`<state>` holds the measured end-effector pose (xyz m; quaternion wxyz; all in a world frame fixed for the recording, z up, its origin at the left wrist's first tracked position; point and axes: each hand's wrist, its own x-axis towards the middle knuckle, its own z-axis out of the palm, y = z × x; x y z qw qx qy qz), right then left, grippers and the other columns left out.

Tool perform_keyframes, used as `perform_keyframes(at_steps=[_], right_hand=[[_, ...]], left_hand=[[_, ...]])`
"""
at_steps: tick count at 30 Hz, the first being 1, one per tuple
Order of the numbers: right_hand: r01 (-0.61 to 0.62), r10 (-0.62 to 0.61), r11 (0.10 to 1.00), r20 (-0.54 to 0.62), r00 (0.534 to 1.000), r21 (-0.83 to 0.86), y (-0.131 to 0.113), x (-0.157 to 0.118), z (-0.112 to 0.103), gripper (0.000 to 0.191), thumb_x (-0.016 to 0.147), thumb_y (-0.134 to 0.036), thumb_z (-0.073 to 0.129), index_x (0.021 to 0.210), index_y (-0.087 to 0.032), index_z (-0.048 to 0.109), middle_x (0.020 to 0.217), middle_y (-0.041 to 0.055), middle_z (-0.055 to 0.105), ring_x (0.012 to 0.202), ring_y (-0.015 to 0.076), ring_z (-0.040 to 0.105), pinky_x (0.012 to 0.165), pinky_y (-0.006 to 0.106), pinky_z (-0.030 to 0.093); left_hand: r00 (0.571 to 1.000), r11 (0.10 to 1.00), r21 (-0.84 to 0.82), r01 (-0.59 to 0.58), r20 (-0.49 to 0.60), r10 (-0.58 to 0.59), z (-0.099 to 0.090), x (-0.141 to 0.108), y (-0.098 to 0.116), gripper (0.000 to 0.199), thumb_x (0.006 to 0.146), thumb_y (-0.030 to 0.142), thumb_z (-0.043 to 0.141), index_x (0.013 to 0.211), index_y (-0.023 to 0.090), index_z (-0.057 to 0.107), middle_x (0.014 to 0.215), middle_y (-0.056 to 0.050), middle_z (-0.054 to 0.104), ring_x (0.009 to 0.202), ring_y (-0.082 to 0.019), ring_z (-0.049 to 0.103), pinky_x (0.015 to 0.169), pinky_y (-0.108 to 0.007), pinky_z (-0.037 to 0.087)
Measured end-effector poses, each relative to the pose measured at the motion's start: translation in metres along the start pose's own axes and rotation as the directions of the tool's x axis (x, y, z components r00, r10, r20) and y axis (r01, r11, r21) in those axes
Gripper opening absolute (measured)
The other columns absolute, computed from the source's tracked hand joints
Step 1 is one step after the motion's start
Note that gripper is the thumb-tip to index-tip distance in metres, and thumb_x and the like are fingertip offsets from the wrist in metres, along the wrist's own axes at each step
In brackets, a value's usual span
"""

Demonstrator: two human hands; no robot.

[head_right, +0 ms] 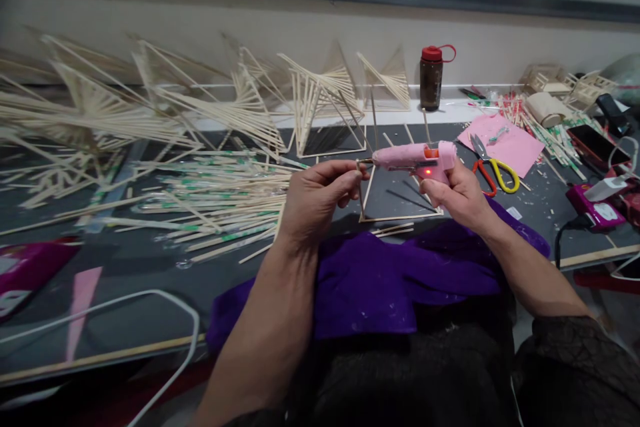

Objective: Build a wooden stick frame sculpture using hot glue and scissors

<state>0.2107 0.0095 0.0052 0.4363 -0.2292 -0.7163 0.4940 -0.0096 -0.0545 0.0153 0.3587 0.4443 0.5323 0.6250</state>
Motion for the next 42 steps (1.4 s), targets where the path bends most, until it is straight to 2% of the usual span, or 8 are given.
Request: perform_keyframes(at_steps=[7, 14, 22, 26, 32, 37, 42], right_hand=[[-0.016, 0.016, 1.000, 0.004, 1.000, -0.012, 0.001, -0.001, -0.001, 0.027, 0.086, -0.045, 0.065, 0.091, -0.019, 0.058, 0.064, -0.0039, 0.055, 0.049, 0.0079, 0.043, 0.046, 0.024, 0.038], [-0.011, 0.010, 0.999, -0.031, 0.999, -0.034, -0.002, -0.001, 0.000, 0.026, 0.085, -0.046, 0.065, 0.091, -0.021, 0.059, 0.065, -0.0023, 0.057, 0.050, 0.0095, 0.045, 0.047, 0.026, 0.039], [-0.012, 0.012, 0.998, -0.010, 1.000, -0.055, -0.004, -0.001, -0.003, 0.023, 0.084, -0.040, 0.067, 0.091, -0.020, 0.059, 0.065, -0.0035, 0.059, 0.048, 0.0076, 0.044, 0.047, 0.025, 0.040], [0.005, -0.006, 0.999, -0.015, 1.000, -0.044, -0.004, -0.002, -0.003, 0.023, 0.085, -0.041, 0.066, 0.093, -0.021, 0.060, 0.069, -0.0023, 0.061, 0.049, 0.0082, 0.045, 0.047, 0.025, 0.041], [-0.045, 0.046, 0.994, 0.008, 0.999, -0.103, -0.005, -0.003, -0.002, 0.019, 0.085, -0.041, 0.065, 0.089, -0.023, 0.061, 0.064, -0.0024, 0.057, 0.049, 0.0111, 0.046, 0.046, 0.028, 0.040], [-0.019, 0.019, 1.000, -0.018, 1.000, -0.005, -0.010, 0.000, -0.003, 0.022, 0.083, -0.043, 0.067, 0.089, -0.023, 0.059, 0.071, -0.0006, 0.063, 0.048, 0.0095, 0.045, 0.045, 0.027, 0.039], [-0.009, 0.028, 0.986, -0.112, 0.993, 0.164, -0.009, 0.006, -0.009, 0.031, 0.077, -0.045, 0.070, 0.089, -0.021, 0.057, 0.073, -0.0005, 0.066, 0.047, 0.0078, 0.048, 0.042, 0.024, 0.037]], left_hand=[[1.000, 1.000, 0.008, 0.003, 0.001, -0.003, -0.001, 0.001, 0.000, 0.018, 0.066, 0.029, 0.074, 0.079, 0.016, 0.075, 0.070, -0.003, 0.071, 0.049, -0.007, 0.051, 0.041, -0.019, 0.033], [1.000, 1.000, 0.007, 0.008, 0.013, -0.008, 0.000, 0.002, -0.001, 0.019, 0.065, 0.029, 0.074, 0.079, 0.016, 0.075, 0.071, -0.004, 0.072, 0.048, -0.008, 0.050, 0.041, -0.020, 0.035], [1.000, 0.999, 0.034, -0.013, 0.001, 0.013, 0.000, 0.002, -0.002, 0.018, 0.067, 0.029, 0.073, 0.080, 0.017, 0.075, 0.074, -0.004, 0.073, 0.050, -0.008, 0.051, 0.043, -0.020, 0.037], [1.000, 1.000, 0.025, -0.011, 0.004, 0.011, 0.000, 0.002, -0.002, 0.019, 0.067, 0.030, 0.073, 0.080, 0.016, 0.075, 0.071, -0.003, 0.072, 0.050, -0.008, 0.051, 0.042, -0.020, 0.036], [1.000, 0.999, 0.052, -0.008, -0.001, 0.008, 0.000, 0.001, 0.000, 0.016, 0.067, 0.028, 0.073, 0.079, 0.018, 0.075, 0.066, -0.002, 0.070, 0.049, -0.008, 0.051, 0.043, -0.020, 0.034], [1.000, 0.999, 0.041, -0.011, -0.023, 0.012, 0.000, 0.001, 0.000, 0.018, 0.068, 0.029, 0.073, 0.081, 0.017, 0.074, 0.074, -0.004, 0.074, 0.050, -0.008, 0.052, 0.042, -0.020, 0.034], [0.998, 0.999, 0.033, 0.019, -0.056, -0.017, 0.001, 0.001, 0.000, 0.025, 0.065, 0.030, 0.075, 0.086, 0.016, 0.073, 0.072, -0.004, 0.074, 0.047, -0.008, 0.051, 0.040, -0.019, 0.032]])
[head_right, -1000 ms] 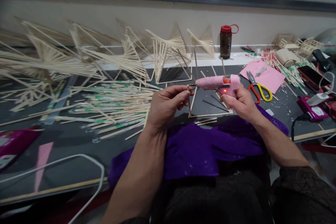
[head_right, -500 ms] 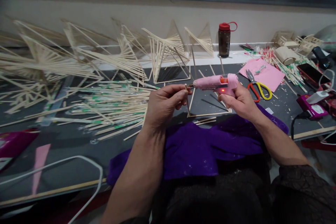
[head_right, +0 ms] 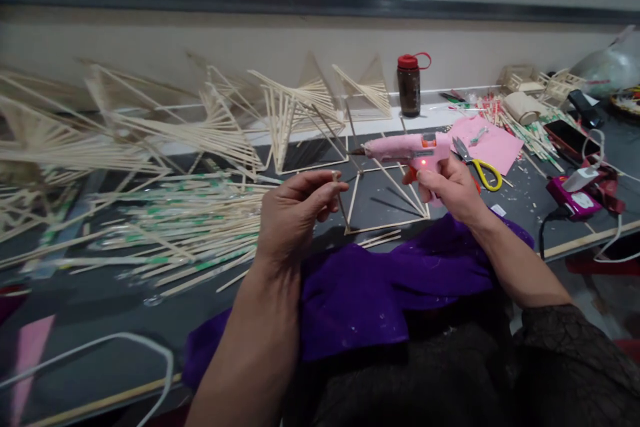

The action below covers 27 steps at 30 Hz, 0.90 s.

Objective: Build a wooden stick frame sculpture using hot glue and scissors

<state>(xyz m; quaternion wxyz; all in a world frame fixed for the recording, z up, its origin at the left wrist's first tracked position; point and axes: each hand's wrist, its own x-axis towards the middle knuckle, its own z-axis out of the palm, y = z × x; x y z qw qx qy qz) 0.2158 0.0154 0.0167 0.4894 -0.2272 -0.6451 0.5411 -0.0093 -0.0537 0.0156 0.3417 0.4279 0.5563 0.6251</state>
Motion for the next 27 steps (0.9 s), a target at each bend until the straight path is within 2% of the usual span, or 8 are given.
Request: perform_keyframes(at_steps=[5, 9, 13, 16, 21, 27], right_hand=[[-0.041, 0.047, 0.998, -0.128, 0.991, 0.052, 0.001, 0.011, -0.014, 0.030, 0.066, -0.032, 0.071, 0.089, -0.019, 0.058, 0.077, -0.0002, 0.069, 0.048, 0.0065, 0.049, 0.045, 0.023, 0.040], [-0.037, 0.050, 0.997, -0.206, 0.977, 0.064, -0.001, 0.021, -0.032, 0.028, 0.066, -0.031, 0.065, 0.091, -0.017, 0.059, 0.079, 0.0013, 0.070, 0.051, 0.0067, 0.049, 0.047, 0.022, 0.042], [-0.047, 0.085, 0.984, -0.220, 0.972, 0.170, 0.000, 0.028, -0.047, 0.030, 0.067, -0.036, 0.058, 0.091, -0.017, 0.060, 0.082, 0.0042, 0.071, 0.055, 0.0086, 0.052, 0.047, 0.022, 0.045], [-0.106, 0.153, 0.970, -0.215, 0.964, 0.218, 0.000, 0.028, -0.053, 0.032, 0.064, -0.033, 0.057, 0.092, -0.016, 0.061, 0.087, 0.0062, 0.072, 0.064, 0.0104, 0.058, 0.054, 0.022, 0.051], [-0.159, 0.203, 0.964, -0.204, 0.958, 0.213, -0.002, 0.021, -0.055, 0.042, 0.054, -0.017, 0.065, 0.096, -0.017, 0.062, 0.093, 0.0039, 0.070, 0.074, 0.0106, 0.061, 0.061, 0.019, 0.054], [-0.173, 0.211, 0.963, -0.177, 0.961, 0.207, 0.000, 0.012, -0.056, 0.048, 0.052, -0.017, 0.070, 0.099, -0.019, 0.061, 0.095, 0.0026, 0.068, 0.078, 0.0106, 0.061, 0.064, 0.019, 0.054]], left_hand=[[1.000, 0.999, 0.033, -0.010, -0.009, 0.011, 0.000, 0.001, 0.000, 0.024, 0.064, 0.030, 0.075, 0.084, 0.016, 0.074, 0.067, -0.002, 0.071, 0.046, -0.007, 0.050, 0.040, -0.019, 0.031], [0.999, 0.997, 0.071, -0.033, -0.016, 0.034, 0.000, 0.002, -0.001, 0.021, 0.066, 0.029, 0.074, 0.082, 0.016, 0.075, 0.068, -0.002, 0.071, 0.047, -0.007, 0.050, 0.041, -0.019, 0.032], [0.999, 0.996, 0.079, -0.041, -0.024, 0.043, 0.000, 0.003, -0.002, 0.018, 0.065, 0.028, 0.074, 0.080, 0.017, 0.075, 0.069, -0.001, 0.072, 0.047, -0.007, 0.050, 0.041, -0.019, 0.034], [0.998, 0.997, 0.053, -0.052, -0.024, 0.053, 0.001, 0.004, -0.003, 0.018, 0.064, 0.028, 0.074, 0.079, 0.018, 0.074, 0.067, -0.001, 0.071, 0.049, -0.008, 0.053, 0.040, -0.018, 0.033], [0.997, 0.998, 0.024, -0.063, -0.039, 0.064, 0.002, 0.003, -0.003, 0.017, 0.064, 0.029, 0.076, 0.077, 0.018, 0.074, 0.069, -0.002, 0.071, 0.051, -0.009, 0.055, 0.039, -0.017, 0.033], [0.998, 0.999, 0.030, -0.043, -0.035, 0.044, 0.002, 0.003, -0.002, 0.015, 0.065, 0.027, 0.077, 0.077, 0.020, 0.075, 0.070, -0.001, 0.072, 0.052, -0.008, 0.054, 0.040, -0.018, 0.034]])
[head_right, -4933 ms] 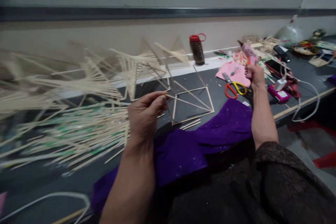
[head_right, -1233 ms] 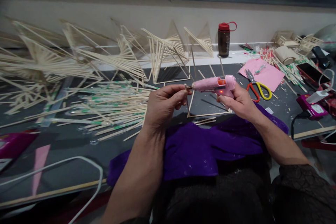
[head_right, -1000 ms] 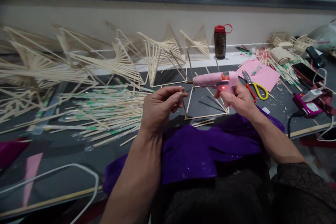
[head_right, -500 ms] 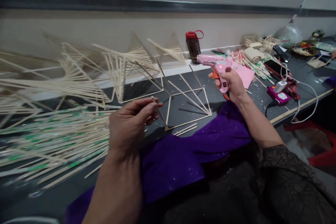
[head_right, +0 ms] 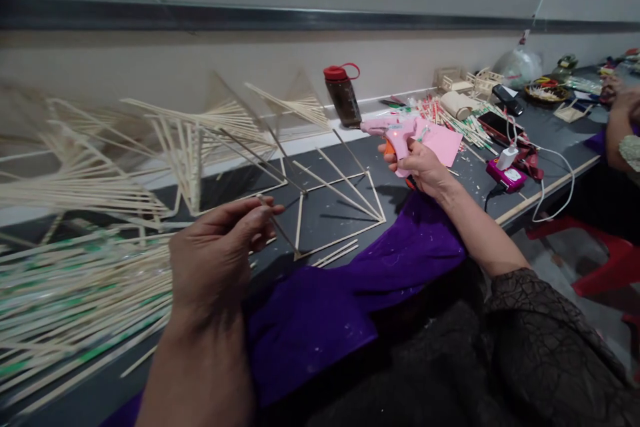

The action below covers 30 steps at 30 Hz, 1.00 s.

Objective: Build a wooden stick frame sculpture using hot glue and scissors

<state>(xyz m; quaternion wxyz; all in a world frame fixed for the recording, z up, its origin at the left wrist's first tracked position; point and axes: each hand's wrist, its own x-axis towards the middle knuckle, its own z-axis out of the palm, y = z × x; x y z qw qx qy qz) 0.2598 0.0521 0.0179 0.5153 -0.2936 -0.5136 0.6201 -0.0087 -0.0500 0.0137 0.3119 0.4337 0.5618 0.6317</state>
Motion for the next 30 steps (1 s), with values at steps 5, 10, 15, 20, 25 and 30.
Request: perform_keyframes(at_steps=[5, 10, 15, 20, 25, 30], right_hand=[[0.030, -0.030, 0.998, -0.007, 1.000, -0.050, 0.003, -0.007, -0.007, 0.055, 0.051, -0.017, 0.074, 0.104, -0.020, 0.059, 0.101, 0.0023, 0.069, 0.081, 0.0101, 0.061, 0.069, 0.019, 0.053], [0.023, -0.064, 0.983, -0.221, 0.973, -0.183, 0.002, 0.004, -0.048, 0.048, 0.051, -0.016, 0.067, 0.097, -0.019, 0.058, 0.082, -0.0012, 0.067, 0.069, 0.0100, 0.061, 0.062, 0.020, 0.050], [-0.394, -0.040, 0.563, -0.501, 0.864, -0.726, 0.003, 0.031, -0.101, 0.007, 0.068, -0.016, 0.057, 0.075, -0.015, 0.057, 0.065, 0.0024, 0.063, 0.058, 0.0114, 0.059, 0.058, 0.025, 0.045], [-0.479, -0.164, 0.241, -0.522, 0.837, -0.844, -0.007, 0.027, -0.113, 0.023, 0.072, -0.023, 0.068, 0.054, -0.015, 0.055, 0.057, 0.0089, 0.056, 0.077, 0.0236, 0.063, 0.067, 0.036, 0.040], [-0.202, -0.277, 0.063, -0.212, 0.937, -0.977, -0.013, 0.010, -0.057, 0.026, 0.086, -0.035, 0.063, 0.077, -0.012, 0.071, 0.080, 0.0167, 0.067, 0.087, 0.0254, 0.062, 0.073, 0.038, 0.038], [0.388, -0.279, 0.067, 0.356, 0.892, -0.919, 0.009, 0.005, 0.042, 0.023, 0.093, -0.030, 0.054, 0.093, -0.019, 0.074, 0.091, 0.0066, 0.070, 0.080, 0.0173, 0.061, 0.073, 0.030, 0.042]], left_hand=[[1.000, 1.000, 0.005, 0.022, 0.005, -0.022, 0.000, 0.000, 0.002, 0.013, 0.066, 0.027, 0.077, 0.077, 0.022, 0.075, 0.070, 0.000, 0.072, 0.052, -0.008, 0.053, 0.042, -0.019, 0.035], [1.000, 1.000, 0.006, -0.015, -0.002, 0.015, 0.001, 0.002, -0.001, 0.015, 0.064, 0.027, 0.076, 0.077, 0.019, 0.074, 0.065, 0.000, 0.070, 0.048, -0.007, 0.050, 0.040, -0.019, 0.032], [0.998, 0.999, -0.013, -0.047, 0.029, 0.047, 0.002, 0.002, -0.004, 0.018, 0.065, 0.029, 0.073, 0.078, 0.016, 0.073, 0.055, 0.002, 0.063, 0.045, -0.008, 0.049, 0.039, -0.019, 0.030], [0.999, 0.999, -0.040, -0.032, 0.030, 0.034, 0.002, 0.001, -0.004, 0.022, 0.064, 0.029, 0.074, 0.082, 0.016, 0.072, 0.062, 0.000, 0.068, 0.044, -0.007, 0.049, 0.038, -0.018, 0.030], [0.998, 0.997, -0.066, -0.034, 0.046, 0.037, 0.002, 0.001, -0.006, 0.023, 0.064, 0.028, 0.074, 0.084, 0.016, 0.071, 0.067, -0.001, 0.071, 0.044, -0.007, 0.050, 0.038, -0.018, 0.032], [0.999, 0.998, -0.053, -0.038, 0.022, 0.039, 0.002, 0.001, -0.005, 0.023, 0.064, 0.029, 0.075, 0.083, 0.016, 0.071, 0.066, -0.001, 0.070, 0.044, -0.007, 0.050, 0.037, -0.018, 0.031]])
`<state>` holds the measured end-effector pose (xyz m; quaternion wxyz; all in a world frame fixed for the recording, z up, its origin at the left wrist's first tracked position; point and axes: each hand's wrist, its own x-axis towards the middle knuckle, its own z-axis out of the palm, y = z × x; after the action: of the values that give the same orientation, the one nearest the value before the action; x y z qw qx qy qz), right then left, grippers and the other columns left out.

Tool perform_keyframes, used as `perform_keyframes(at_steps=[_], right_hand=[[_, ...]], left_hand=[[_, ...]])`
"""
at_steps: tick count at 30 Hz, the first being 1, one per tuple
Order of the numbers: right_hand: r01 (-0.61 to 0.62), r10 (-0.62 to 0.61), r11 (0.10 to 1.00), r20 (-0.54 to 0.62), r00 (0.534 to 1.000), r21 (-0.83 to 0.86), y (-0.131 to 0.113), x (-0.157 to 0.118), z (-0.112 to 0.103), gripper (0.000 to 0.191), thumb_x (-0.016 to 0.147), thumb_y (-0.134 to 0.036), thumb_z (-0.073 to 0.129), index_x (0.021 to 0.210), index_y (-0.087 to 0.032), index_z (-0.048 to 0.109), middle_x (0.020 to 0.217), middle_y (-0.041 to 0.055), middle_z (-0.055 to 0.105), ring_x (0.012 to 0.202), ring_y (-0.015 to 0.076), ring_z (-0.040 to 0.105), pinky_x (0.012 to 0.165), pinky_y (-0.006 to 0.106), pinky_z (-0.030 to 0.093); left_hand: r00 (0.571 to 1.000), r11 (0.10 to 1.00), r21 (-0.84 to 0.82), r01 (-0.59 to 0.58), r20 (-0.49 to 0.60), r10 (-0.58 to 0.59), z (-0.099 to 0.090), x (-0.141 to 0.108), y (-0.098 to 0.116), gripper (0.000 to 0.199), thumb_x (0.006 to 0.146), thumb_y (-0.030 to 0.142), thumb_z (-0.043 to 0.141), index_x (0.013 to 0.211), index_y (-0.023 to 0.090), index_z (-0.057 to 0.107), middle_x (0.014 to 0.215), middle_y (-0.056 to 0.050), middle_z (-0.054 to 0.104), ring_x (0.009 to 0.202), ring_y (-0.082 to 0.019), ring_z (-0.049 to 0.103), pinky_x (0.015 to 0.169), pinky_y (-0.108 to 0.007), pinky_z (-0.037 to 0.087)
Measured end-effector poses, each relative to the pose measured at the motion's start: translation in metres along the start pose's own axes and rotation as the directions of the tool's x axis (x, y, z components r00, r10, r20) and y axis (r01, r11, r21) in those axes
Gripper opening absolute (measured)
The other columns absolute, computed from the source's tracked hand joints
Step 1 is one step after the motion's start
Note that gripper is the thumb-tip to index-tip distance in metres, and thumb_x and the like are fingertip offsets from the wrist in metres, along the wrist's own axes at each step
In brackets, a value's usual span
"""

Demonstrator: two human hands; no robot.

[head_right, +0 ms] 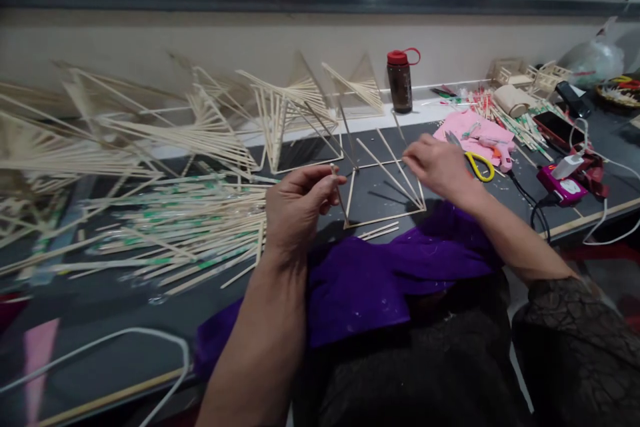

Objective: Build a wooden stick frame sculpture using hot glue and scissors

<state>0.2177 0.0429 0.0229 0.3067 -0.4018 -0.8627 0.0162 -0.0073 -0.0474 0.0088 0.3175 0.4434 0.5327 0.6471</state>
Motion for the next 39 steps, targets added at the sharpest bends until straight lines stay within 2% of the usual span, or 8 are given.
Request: perform_keyframes(at_steps=[2, 5, 9, 12, 18, 25, 33, 39], right_hand=[[0.035, -0.038, 0.997, -0.044, 0.998, -0.068, -0.026, 0.009, 0.014, 0.025, 0.094, -0.030, 0.053, 0.099, -0.017, 0.074, 0.100, 0.0091, 0.068, 0.085, 0.0185, 0.060, 0.071, 0.031, 0.041], [-0.030, 0.025, 0.984, -0.029, 0.999, -0.174, -0.046, 0.017, 0.028, 0.026, 0.094, -0.035, 0.056, 0.103, -0.016, 0.073, 0.107, 0.0108, 0.065, 0.090, 0.0204, 0.059, 0.068, 0.030, 0.038], [-0.079, 0.110, 0.953, 0.090, 0.990, -0.292, -0.049, 0.024, 0.037, 0.034, 0.097, -0.042, 0.051, 0.107, -0.016, 0.071, 0.109, 0.0108, 0.066, 0.085, 0.0202, 0.061, 0.062, 0.030, 0.034], [-0.088, 0.135, 0.941, 0.123, 0.983, -0.327, -0.049, 0.028, 0.041, 0.033, 0.098, -0.039, 0.049, 0.104, -0.016, 0.072, 0.107, 0.0104, 0.068, 0.083, 0.0199, 0.063, 0.059, 0.030, 0.030], [-0.114, 0.137, 0.973, 0.107, 0.985, -0.200, -0.058, 0.020, 0.036, 0.027, 0.097, -0.035, 0.052, 0.095, -0.020, 0.074, 0.098, 0.0048, 0.070, 0.077, 0.0149, 0.061, 0.057, 0.028, 0.026], [-0.018, 0.021, 0.999, 0.094, 0.995, -0.040, -0.067, -0.005, 0.031, 0.026, 0.097, -0.035, 0.054, 0.090, -0.019, 0.073, 0.087, 0.0027, 0.066, 0.072, 0.0120, 0.056, 0.059, 0.027, 0.026], [0.049, -0.049, 0.999, 0.032, 0.998, 0.009, -0.062, -0.009, 0.038, 0.026, 0.097, -0.034, 0.051, 0.091, -0.018, 0.072, 0.086, 0.0041, 0.065, 0.073, 0.0134, 0.055, 0.058, 0.027, 0.026], [0.060, -0.061, 0.998, 0.029, 0.998, 0.011, -0.062, -0.010, 0.038, 0.027, 0.098, -0.034, 0.049, 0.093, -0.018, 0.071, 0.087, 0.0039, 0.064, 0.073, 0.0129, 0.054, 0.058, 0.026, 0.027]], left_hand=[[1.000, 1.000, -0.002, 0.003, -0.005, -0.003, 0.000, -0.001, 0.001, 0.022, 0.064, 0.029, 0.074, 0.082, 0.016, 0.071, 0.067, -0.001, 0.071, 0.044, -0.006, 0.050, 0.038, -0.018, 0.032], [1.000, 1.000, 0.000, 0.002, 0.004, -0.002, 0.000, -0.001, 0.001, 0.021, 0.065, 0.029, 0.074, 0.081, 0.017, 0.071, 0.066, 0.000, 0.070, 0.045, -0.006, 0.050, 0.039, -0.019, 0.035], [0.999, 1.000, 0.016, -0.020, 0.028, 0.020, 0.000, -0.001, 0.000, 0.018, 0.067, 0.029, 0.074, 0.080, 0.017, 0.072, 0.064, 0.001, 0.069, 0.046, -0.007, 0.051, 0.041, -0.019, 0.037], [0.998, 0.999, 0.013, -0.040, 0.042, 0.039, -0.001, -0.001, -0.002, 0.017, 0.068, 0.028, 0.072, 0.081, 0.017, 0.072, 0.065, 0.001, 0.069, 0.046, -0.007, 0.051, 0.041, -0.019, 0.037], [0.999, 0.999, -0.029, -0.046, 0.028, 0.047, -0.001, 0.001, -0.005, 0.020, 0.068, 0.028, 0.072, 0.086, 0.018, 0.069, 0.073, 0.000, 0.071, 0.046, -0.007, 0.052, 0.040, -0.018, 0.038], [0.994, 0.994, -0.009, -0.107, 0.037, 0.107, -0.003, 0.000, -0.008, 0.022, 0.072, 0.024, 0.071, 0.094, 0.021, 0.069, 0.074, 0.001, 0.071, 0.049, -0.007, 0.055, 0.040, -0.017, 0.041], [0.992, 0.989, 0.080, -0.128, 0.022, 0.127, -0.002, -0.003, -0.007, 0.028, 0.075, 0.025, 0.070, 0.103, 0.024, 0.074, 0.076, 0.001, 0.072, 0.050, -0.008, 0.055, 0.042, -0.019, 0.044], [0.989, 0.983, 0.108, -0.147, 0.028, 0.145, -0.001, -0.004, -0.008, 0.029, 0.075, 0.025, 0.070, 0.104, 0.025, 0.075, 0.077, 0.001, 0.073, 0.051, -0.008, 0.055, 0.043, -0.018, 0.043]])
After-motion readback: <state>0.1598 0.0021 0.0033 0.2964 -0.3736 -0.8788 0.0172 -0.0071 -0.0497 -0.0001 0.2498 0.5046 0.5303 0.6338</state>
